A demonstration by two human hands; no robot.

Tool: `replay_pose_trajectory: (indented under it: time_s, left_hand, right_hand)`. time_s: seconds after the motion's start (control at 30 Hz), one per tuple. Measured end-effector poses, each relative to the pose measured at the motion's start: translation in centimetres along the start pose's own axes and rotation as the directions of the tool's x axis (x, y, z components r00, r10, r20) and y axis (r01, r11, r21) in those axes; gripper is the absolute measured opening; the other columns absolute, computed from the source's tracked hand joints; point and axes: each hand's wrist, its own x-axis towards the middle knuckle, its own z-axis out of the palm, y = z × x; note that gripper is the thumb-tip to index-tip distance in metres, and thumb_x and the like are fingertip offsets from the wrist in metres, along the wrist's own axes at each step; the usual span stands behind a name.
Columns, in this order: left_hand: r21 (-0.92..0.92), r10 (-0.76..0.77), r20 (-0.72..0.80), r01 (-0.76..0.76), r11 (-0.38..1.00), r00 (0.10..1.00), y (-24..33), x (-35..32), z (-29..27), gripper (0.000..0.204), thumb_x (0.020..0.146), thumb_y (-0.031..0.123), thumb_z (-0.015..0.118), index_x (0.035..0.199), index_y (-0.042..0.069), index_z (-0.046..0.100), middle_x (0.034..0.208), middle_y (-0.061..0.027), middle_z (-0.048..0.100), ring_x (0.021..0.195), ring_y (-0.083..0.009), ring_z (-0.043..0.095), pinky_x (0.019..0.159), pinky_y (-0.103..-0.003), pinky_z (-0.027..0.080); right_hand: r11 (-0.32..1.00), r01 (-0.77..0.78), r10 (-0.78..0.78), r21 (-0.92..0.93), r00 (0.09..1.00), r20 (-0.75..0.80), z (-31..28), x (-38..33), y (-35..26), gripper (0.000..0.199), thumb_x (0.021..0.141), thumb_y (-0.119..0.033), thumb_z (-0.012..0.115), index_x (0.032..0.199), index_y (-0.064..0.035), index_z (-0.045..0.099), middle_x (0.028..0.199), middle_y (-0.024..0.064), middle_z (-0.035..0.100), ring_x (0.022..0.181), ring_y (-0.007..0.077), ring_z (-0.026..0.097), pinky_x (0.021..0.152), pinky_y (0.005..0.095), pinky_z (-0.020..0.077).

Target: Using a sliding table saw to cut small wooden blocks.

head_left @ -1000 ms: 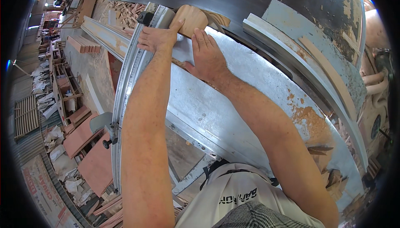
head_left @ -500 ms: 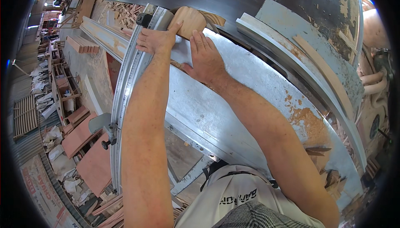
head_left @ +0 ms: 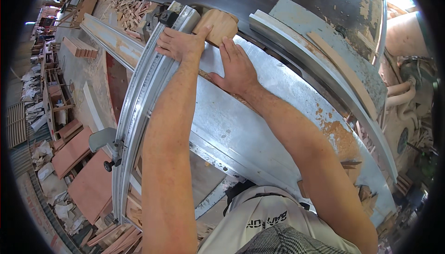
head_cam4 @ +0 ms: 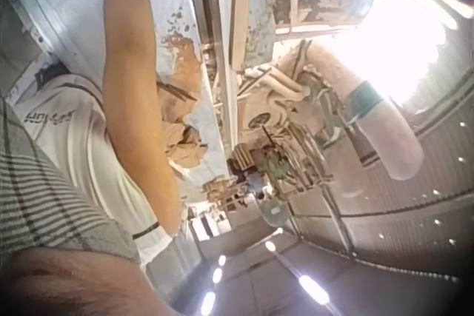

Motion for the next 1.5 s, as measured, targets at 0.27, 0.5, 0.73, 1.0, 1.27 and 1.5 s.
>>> replay_pose_trajectory:
  time_s: [0.27, 0.5, 0.73, 1.0, 1.27, 1.5]
  left_hand:
    - [-0.139, 0.155, -0.204, -0.185, 0.973, 0.967, -2.7, -0.4, 0.6, 0.126, 0.063, 0.066, 0.088, 0.149, -0.004, 0.029, 0.153, -0.0211, 0.035, 0.149, -0.0401, 0.02, 0.125, -0.057, 0.007]
    - [-0.201, 0.228, -0.197, -0.267, 0.943, 0.954, -3.4, -0.5, 0.5, 0.123, 0.066, 0.06, 0.089, 0.154, -0.003, 0.029, 0.157, -0.0221, 0.031, 0.152, -0.0421, 0.015, 0.125, -0.059, 0.008]
    - [-0.287, 0.351, -0.263, -0.42, 0.861, 0.899, -6.2, -4.5, 0.6, 0.075, 0.09, 0.041, 0.076, 0.147, 0.0, 0.048, 0.155, -0.0281, 0.035, 0.151, -0.0458, 0.021, 0.124, -0.059, 0.016]
    - [-0.923, 0.205, 0.335, 0.364, -0.123, 0.92, -7.4, -15.7, -5.5, 0.04, 0.111, 0.016, 0.049, 0.145, -0.005, 0.052, 0.134, -0.0139, 0.061, 0.116, -0.0161, 0.061, 0.098, -0.029, 0.051]
    - [-0.831, 0.299, 0.297, 0.4, -0.387, 0.907, -8.2, -23.6, -18.0, 0.04, 0.111, 0.016, 0.047, 0.146, -0.004, 0.05, 0.133, -0.0109, 0.063, 0.116, -0.0137, 0.061, 0.1, -0.029, 0.051]
    - [-0.843, 0.305, 0.16, 0.29, -0.453, 0.939, -11.5, -28.7, -25.2, 0.041, 0.112, 0.017, 0.047, 0.147, -0.003, 0.049, 0.135, -0.0096, 0.062, 0.119, -0.014, 0.061, 0.101, -0.029, 0.05]
  right_hand:
    - [0.963, 0.268, -0.261, 0.034, 0.955, -0.14, 0.6, 0.1, 0.1, 0.067, 0.082, -0.031, 0.08, 0.132, 0.0058, 0.057, 0.134, 0.0235, 0.06, 0.127, 0.0417, 0.055, 0.11, 0.0459, 0.0449]
    - [0.686, -0.499, 0.651, 0.53, 0.747, -0.138, 0.9, 3.4, 0.4, 0.048, 0.084, -0.031, 0.08, 0.12, 0.0001, 0.071, 0.108, 0.0199, 0.072, 0.085, 0.0328, 0.072, 0.078, 0.0405, 0.0568]
    - [0.738, -0.398, 0.589, 0.545, 0.775, -0.231, 3.2, 3.3, -0.5, 0.023, 0.086, -0.021, 0.08, 0.094, -0.0009, 0.073, 0.097, 0.0151, 0.072, 0.078, 0.0285, 0.068, 0.071, 0.0408, 0.0544]
    - [0.868, 0.133, 0.151, 0.478, 0.847, -0.51, -3.6, -3.5, -9.7, 0.017, 0.079, -0.009, 0.085, 0.087, -0.0044, 0.071, 0.097, 0.0119, 0.068, 0.079, 0.0271, 0.069, 0.066, 0.0347, 0.058]
    - [0.888, 0.367, -0.152, 0.276, 0.802, -0.578, -13.3, -10.7, -17.2, 0.024, 0.072, -0.003, 0.089, 0.088, -0.0056, 0.071, 0.099, 0.0089, 0.066, 0.076, 0.0221, 0.068, 0.059, 0.0306, 0.0574]
    - [0.802, 0.553, -0.342, 0.225, 0.735, -0.585, -17.2, -16.0, -23.2, 0.032, 0.073, 0.006, 0.087, 0.098, -0.0021, 0.068, 0.108, 0.0154, 0.064, 0.084, 0.0219, 0.071, 0.066, 0.0301, 0.062]
